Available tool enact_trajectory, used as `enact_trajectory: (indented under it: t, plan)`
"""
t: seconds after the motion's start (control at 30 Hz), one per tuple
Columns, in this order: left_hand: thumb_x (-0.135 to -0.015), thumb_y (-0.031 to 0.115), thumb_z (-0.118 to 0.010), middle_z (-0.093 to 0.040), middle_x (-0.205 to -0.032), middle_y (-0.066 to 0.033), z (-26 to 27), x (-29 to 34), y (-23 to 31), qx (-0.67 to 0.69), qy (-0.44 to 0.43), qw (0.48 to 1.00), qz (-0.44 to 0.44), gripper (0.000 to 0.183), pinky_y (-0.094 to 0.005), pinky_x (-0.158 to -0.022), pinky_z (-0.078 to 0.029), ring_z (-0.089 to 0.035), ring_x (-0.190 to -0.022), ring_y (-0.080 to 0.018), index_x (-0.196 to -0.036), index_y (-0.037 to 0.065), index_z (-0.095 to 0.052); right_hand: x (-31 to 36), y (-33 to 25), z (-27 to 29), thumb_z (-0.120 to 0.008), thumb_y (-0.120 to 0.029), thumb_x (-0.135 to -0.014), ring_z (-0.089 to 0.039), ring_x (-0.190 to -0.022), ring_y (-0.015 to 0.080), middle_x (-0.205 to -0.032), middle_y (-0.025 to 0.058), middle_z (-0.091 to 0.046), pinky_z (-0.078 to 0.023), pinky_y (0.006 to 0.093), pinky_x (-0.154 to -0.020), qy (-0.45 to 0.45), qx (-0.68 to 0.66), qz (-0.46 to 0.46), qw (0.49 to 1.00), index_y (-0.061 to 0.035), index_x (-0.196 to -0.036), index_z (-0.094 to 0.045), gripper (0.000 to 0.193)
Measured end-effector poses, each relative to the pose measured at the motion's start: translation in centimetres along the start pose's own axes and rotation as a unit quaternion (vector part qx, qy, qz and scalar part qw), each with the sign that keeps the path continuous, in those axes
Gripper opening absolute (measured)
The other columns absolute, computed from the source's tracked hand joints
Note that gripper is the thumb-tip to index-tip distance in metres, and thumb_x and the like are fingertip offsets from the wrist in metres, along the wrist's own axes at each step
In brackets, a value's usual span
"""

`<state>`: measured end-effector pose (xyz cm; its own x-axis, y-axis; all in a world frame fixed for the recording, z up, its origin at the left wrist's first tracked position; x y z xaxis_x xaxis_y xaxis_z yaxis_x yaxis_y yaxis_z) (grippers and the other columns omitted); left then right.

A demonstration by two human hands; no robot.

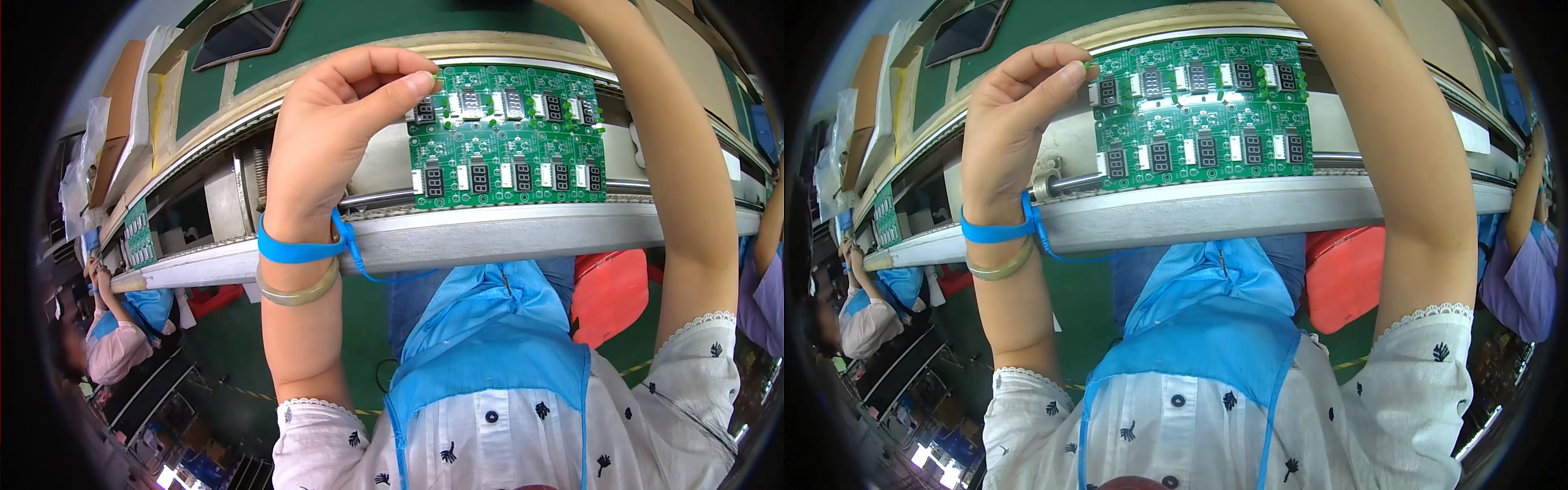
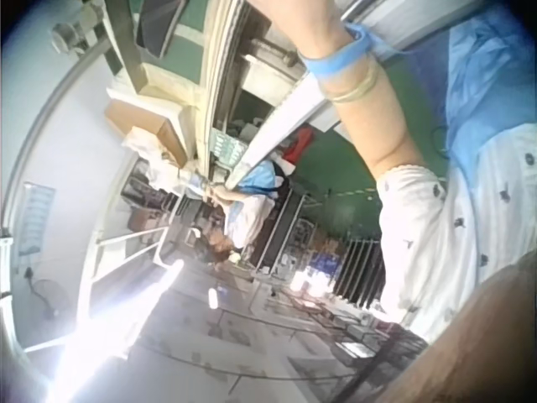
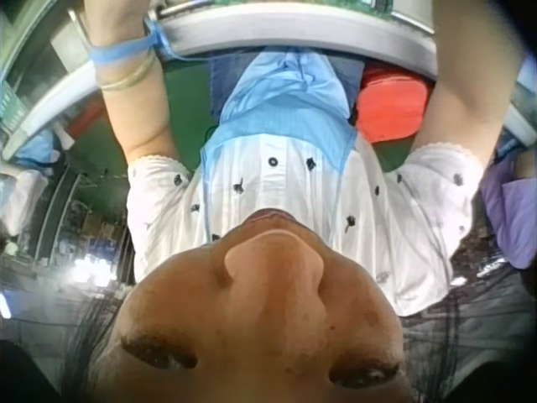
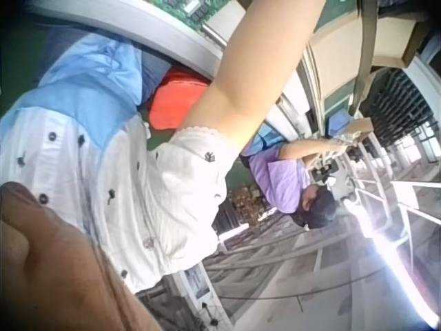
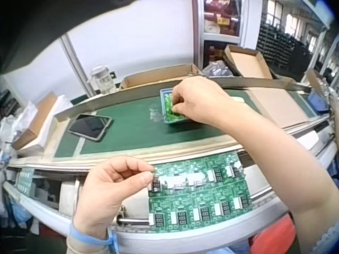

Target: The person places small green electronic components onto a green circuit board held in a metal jig. They pick components from a nearby container and insert them into specific slots on the board one by one, repeating this process for multiple boards throughout the clip.

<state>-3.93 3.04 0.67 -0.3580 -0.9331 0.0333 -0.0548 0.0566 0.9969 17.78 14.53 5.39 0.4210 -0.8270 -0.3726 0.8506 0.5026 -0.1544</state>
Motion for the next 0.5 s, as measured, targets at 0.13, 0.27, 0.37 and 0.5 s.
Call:
enact_trajectory:
  t: [0.13, 0.27, 0.37, 0.5]
  plan:
    - [-0.093, 0.006, -0.074, -0.075, -0.103, -0.0079, 0.2, 0.3, 0.0, 0.014, 0.005, 1.0, -0.004, 0.018, -0.0268, -0.092, -0.052, -0.069, -0.098, -0.0137, -0.11, 0.0, -0.073, -0.4, 0.2, -0.4, -0.074, -0.016, -0.082, -0.072, -0.082, 0.037, -0.086, 0.0208, -0.074, -0.057, 0.0442, -0.077, 0.009, -0.027, -0.01, 1.0, -0.0008, -0.093, -0.078, 0.019]
    - [-0.091, 0.003, -0.076, -0.075, -0.101, -0.0061, 0.0, 0.4, -0.1, 0.03, 0.004, 0.999, -0.023, 0.018, -0.0243, -0.086, -0.054, -0.068, -0.093, -0.0108, -0.108, -0.001, -0.074, -0.5, 0.9, -0.8, -0.073, -0.014, -0.082, -0.072, -0.082, 0.0365, -0.084, 0.0202, -0.074, -0.057, 0.0446, -0.077, 0.038, -0.043, -0.025, 0.998, -0.0004, -0.093, -0.078, 0.018]
    - [-0.091, 0.003, -0.076, -0.075, -0.102, -0.0067, -0.1, 0.4, -0.1, 0.021, -0.002, 0.999, -0.031, 0.018, -0.0246, -0.086, -0.054, -0.068, -0.093, -0.0111, -0.108, -0.002, -0.074, -0.4, 0.9, -0.6, -0.072, -0.013, -0.083, -0.072, -0.083, 0.0372, -0.085, 0.0203, -0.074, -0.057, 0.0444, -0.078, 0.061, -0.054, -0.027, 0.996, 0.0001, -0.093, -0.077, 0.017]
    - [-0.093, 0.004, -0.073, -0.076, -0.102, -0.008, -0.4, 0.5, -0.1, -0.012, -0.003, 1.0, -0.019, 0.019, -0.0259, -0.09, -0.053, -0.07, -0.098, -0.0131, -0.111, 0.0, -0.074, -0.4, 1.2, -0.6, -0.072, -0.013, -0.085, -0.072, -0.084, 0.0379, -0.087, 0.0207, -0.074, -0.057, 0.0435, -0.079, 0.106, -0.013, 0.026, 0.994, 0.0007, -0.093, -0.077, 0.016]
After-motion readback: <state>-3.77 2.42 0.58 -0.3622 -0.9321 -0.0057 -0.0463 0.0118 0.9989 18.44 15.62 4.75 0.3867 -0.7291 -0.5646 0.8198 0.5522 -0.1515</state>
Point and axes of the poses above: each hand's wrist, its own x-axis away from the middle knuckle, its own z-axis out of the back of the hand, y = z × x, the point moved 3 cm from there along -x, towards the middle knuckle
